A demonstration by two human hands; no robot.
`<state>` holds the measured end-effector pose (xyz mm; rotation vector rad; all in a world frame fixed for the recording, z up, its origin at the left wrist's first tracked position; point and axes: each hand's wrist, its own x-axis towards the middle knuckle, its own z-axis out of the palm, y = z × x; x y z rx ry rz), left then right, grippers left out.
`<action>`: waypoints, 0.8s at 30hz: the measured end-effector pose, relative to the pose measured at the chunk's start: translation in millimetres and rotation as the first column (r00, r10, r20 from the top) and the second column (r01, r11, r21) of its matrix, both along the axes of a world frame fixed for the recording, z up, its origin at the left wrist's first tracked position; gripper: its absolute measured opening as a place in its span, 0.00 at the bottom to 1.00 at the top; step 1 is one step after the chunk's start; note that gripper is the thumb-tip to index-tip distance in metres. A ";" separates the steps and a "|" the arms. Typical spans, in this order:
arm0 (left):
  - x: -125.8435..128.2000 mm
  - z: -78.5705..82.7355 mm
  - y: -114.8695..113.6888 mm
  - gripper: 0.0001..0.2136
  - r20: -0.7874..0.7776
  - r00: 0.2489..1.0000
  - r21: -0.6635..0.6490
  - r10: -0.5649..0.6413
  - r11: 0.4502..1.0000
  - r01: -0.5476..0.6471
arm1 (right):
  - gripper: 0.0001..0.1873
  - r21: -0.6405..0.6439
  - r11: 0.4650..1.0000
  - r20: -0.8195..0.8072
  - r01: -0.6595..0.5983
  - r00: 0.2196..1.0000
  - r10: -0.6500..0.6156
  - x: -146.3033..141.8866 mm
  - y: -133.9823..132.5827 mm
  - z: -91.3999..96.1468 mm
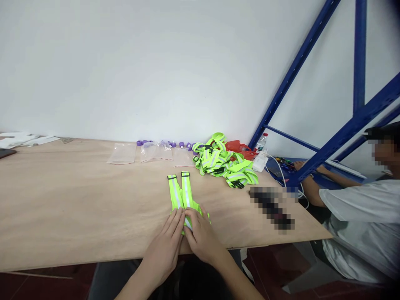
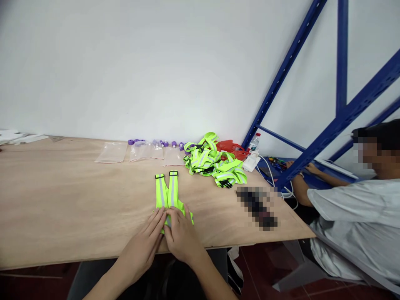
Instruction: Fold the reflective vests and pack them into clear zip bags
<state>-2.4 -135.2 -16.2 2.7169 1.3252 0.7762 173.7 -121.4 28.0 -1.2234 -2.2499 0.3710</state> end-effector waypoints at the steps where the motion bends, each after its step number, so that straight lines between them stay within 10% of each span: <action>1: -1.1 -1.1 0.4 0.34 -0.024 1.000 0.017 0.006 1.000 -0.006 | 0.16 0.014 1.000 -0.028 0.012 1.000 -0.012 1.8 0.4 -2.7; 15: 1.5 10.6 -6.8 0.26 -0.030 0.997 -0.057 0.072 0.996 -0.073 | 0.30 -0.070 0.997 0.192 -0.027 0.981 0.040 71.4 -9.1 -2.6; 24: -15.2 24.0 -13.9 0.36 -0.024 0.994 -0.181 -0.106 0.978 0.100 | 0.29 0.190 0.978 0.202 -0.084 0.978 0.045 82.3 -43.4 -30.9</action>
